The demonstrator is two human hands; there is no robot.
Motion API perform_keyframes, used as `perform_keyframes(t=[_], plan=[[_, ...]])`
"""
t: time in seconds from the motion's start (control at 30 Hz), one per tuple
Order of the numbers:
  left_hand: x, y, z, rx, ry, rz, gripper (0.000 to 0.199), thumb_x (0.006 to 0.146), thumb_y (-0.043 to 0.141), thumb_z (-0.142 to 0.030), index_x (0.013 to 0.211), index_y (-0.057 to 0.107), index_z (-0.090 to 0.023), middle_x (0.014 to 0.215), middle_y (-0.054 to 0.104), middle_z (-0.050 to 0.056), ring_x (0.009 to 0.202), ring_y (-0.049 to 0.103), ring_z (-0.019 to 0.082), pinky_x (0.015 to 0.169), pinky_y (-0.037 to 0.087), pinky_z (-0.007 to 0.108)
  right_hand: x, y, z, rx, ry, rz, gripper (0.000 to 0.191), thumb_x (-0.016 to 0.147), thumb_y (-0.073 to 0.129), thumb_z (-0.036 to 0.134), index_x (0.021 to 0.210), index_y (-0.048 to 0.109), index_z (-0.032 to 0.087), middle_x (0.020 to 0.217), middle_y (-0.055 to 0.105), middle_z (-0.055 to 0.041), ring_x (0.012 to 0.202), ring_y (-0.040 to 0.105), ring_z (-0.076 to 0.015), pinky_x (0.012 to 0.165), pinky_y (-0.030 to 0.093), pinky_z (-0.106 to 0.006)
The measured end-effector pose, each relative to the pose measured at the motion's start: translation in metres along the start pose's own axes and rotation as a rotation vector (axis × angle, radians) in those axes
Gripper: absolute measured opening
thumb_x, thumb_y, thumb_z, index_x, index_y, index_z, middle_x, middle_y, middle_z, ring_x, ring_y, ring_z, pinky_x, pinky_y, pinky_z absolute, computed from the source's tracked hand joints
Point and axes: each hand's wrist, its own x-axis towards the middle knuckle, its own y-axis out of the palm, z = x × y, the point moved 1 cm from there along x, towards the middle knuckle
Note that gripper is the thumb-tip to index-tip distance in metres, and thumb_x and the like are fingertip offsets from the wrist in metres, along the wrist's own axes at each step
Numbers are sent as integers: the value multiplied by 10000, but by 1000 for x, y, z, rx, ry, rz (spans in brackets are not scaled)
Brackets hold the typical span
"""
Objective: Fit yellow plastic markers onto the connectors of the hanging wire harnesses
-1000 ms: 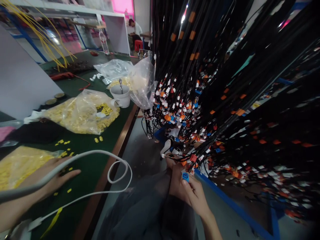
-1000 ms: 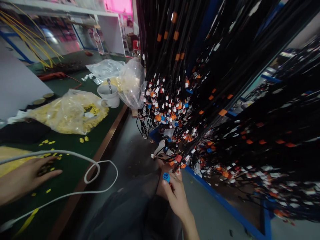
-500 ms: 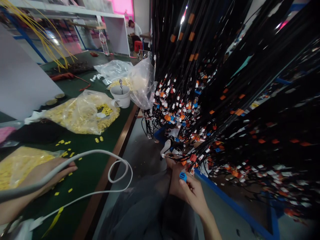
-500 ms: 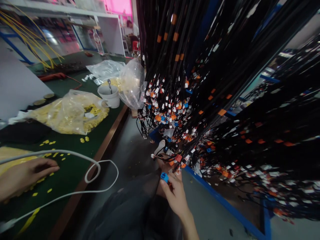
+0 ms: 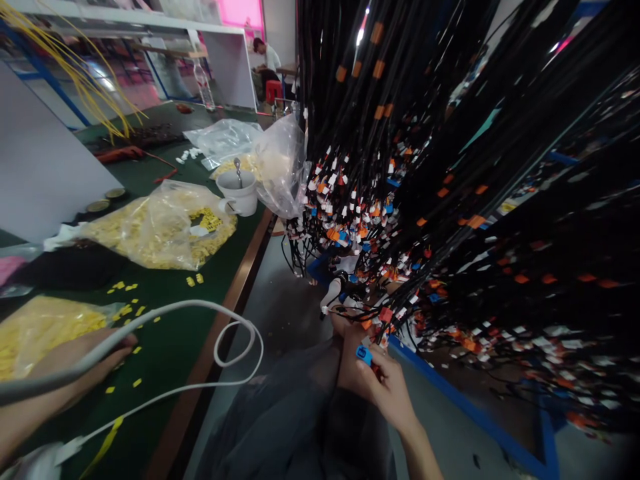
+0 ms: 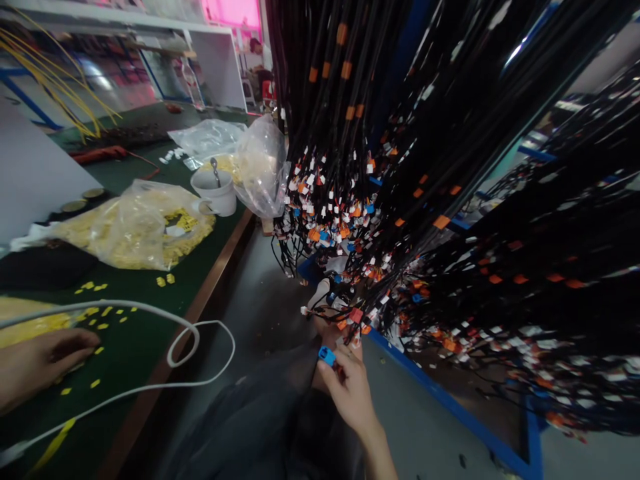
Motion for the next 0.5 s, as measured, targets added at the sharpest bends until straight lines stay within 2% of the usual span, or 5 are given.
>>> perform_keyframes(t=[0.07,0.17,0.33,0.4,0.5], plan=[[-2,-2,-4,-26,6,63,294,714,455,-458,802,653,-259,770,682,-99,748,592,145,690,383,173,1,0,1,1,1,-5,266,859,475,330,631,456,193,628,409,16,618,408,-137,567,303,-255],[-8,-12,-27,-14,-82,132,239,685,469,-384,769,632,-232,672,661,-83,649,580,149,598,363,175,2,1,3,2,7,-10,258,857,479,329,639,472,192,636,423,12,626,422,-139,573,312,-258],[-14,-24,-68,63,-93,67,155,640,450,-300,606,566,-204,527,591,-63,571,547,163,535,331,187,1,1,3,5,21,-8,261,857,477,333,637,472,192,631,419,14,608,418,-134,557,310,-254],[-15,-23,-71,73,-105,48,156,644,454,-301,612,575,-209,537,597,-59,574,547,168,531,330,189,0,0,2,13,26,-1,265,859,474,336,637,468,193,635,419,13,611,421,-134,558,312,-253],[-13,-19,-64,54,-135,13,163,649,474,-319,657,597,-211,569,614,-50,595,556,179,538,341,197,-1,1,0,22,32,0,267,860,474,342,639,468,191,641,420,12,622,427,-136,568,313,-254]])
